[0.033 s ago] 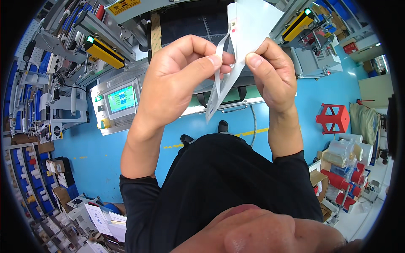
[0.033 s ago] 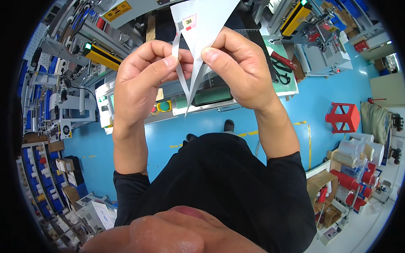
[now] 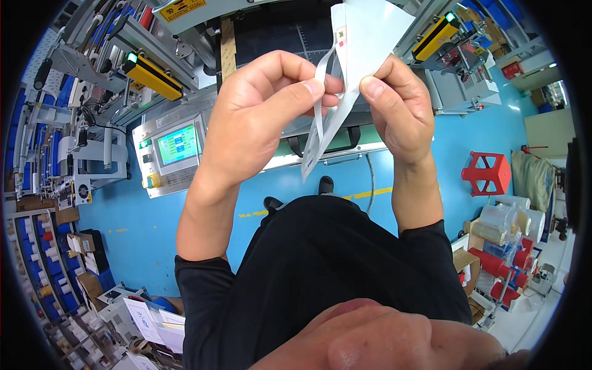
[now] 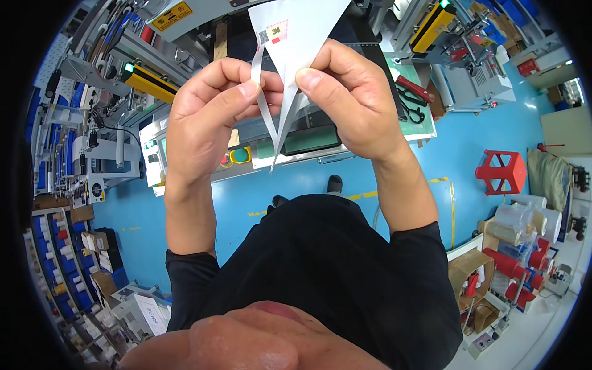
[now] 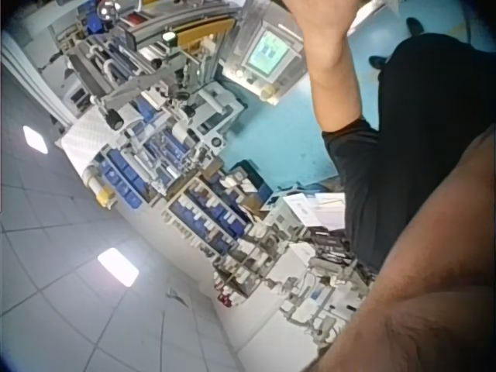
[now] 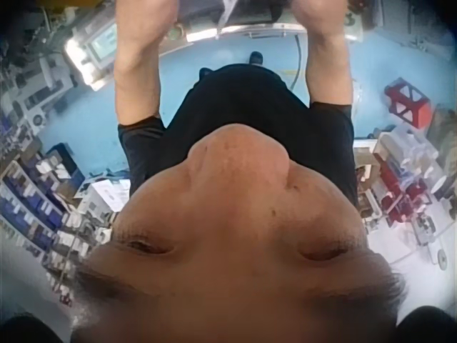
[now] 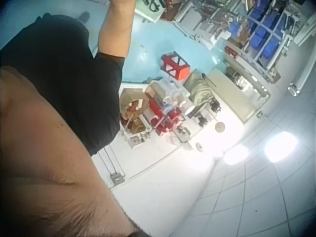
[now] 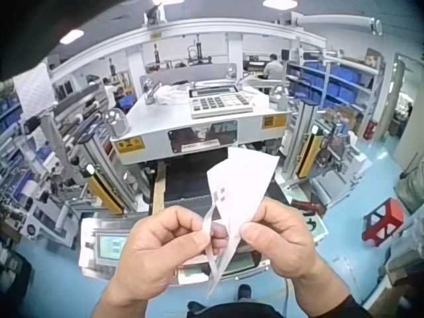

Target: Applying adhesive labels to parts and trimming them using a utility knife.

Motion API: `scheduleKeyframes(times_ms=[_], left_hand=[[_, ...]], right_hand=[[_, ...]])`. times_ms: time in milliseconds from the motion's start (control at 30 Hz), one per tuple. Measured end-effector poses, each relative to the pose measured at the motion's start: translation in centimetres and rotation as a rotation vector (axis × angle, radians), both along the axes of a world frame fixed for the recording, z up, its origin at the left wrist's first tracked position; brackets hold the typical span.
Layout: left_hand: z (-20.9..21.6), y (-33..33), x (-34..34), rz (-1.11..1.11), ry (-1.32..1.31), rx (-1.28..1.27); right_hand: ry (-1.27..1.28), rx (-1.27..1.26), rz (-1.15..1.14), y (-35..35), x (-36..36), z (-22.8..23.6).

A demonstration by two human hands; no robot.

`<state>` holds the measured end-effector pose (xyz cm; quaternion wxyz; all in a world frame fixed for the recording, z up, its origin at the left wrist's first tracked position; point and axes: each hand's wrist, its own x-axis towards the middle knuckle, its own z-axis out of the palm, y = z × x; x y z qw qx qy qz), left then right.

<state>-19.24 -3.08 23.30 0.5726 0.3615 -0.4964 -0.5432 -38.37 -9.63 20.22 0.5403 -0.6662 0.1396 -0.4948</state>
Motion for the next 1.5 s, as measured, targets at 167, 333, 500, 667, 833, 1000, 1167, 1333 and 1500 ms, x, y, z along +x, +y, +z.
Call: scheduleKeyframes(times_ms=[167, 333, 500, 667, 833, 1000, 1167, 1333, 1500], left_hand=[[-0.4, -0.5, 0.6, -0.042, -0.127, -0.032], [-0.9, -0.2, 1.0, -0.050, -0.131, -0.093], [-2.4, 1.2, 3.0, 0.001, -0.164, -0.280], [-5.1, 3.2, 7.9, 0.845, -0.621, -0.376], [-9.4, 7.9, 13.5, 0.454, 0.200, 0.060], [-15.0, 13.7, 17.1, 0.578, 0.261, 0.230], [-19.1, 15.4, 19.9, 0.936, 0.440, 0.167], [-20.6, 15.8, 23.1, 1.053, 0.502, 0.263], [-23.1, 19.0, 24.1, 0.895, -0.268, 0.661]], right_hand=[[-0.031, 0.023, 0.015, -0.4, 0.2, -0.2], [0.014, 0.083, 0.096, -1.3, 0.1, -1.0], [-0.312, 0.300, 0.251, -1.4, 1.7, -1.0], [-0.378, 0.436, 0.376, -0.7, 5.7, -1.2], [-0.312, 0.418, 0.375, 0.6, 11.9, -2.7], [0.539, 0.280, 0.138, 3.0, 16.6, -5.3], [0.331, 0.206, 0.038, 4.0, 20.8, -8.0], [0.374, 0.206, 0.203, 6.0, 21.9, -9.0], [0.434, 0.220, 0.283, 8.0, 21.4, -9.9]])
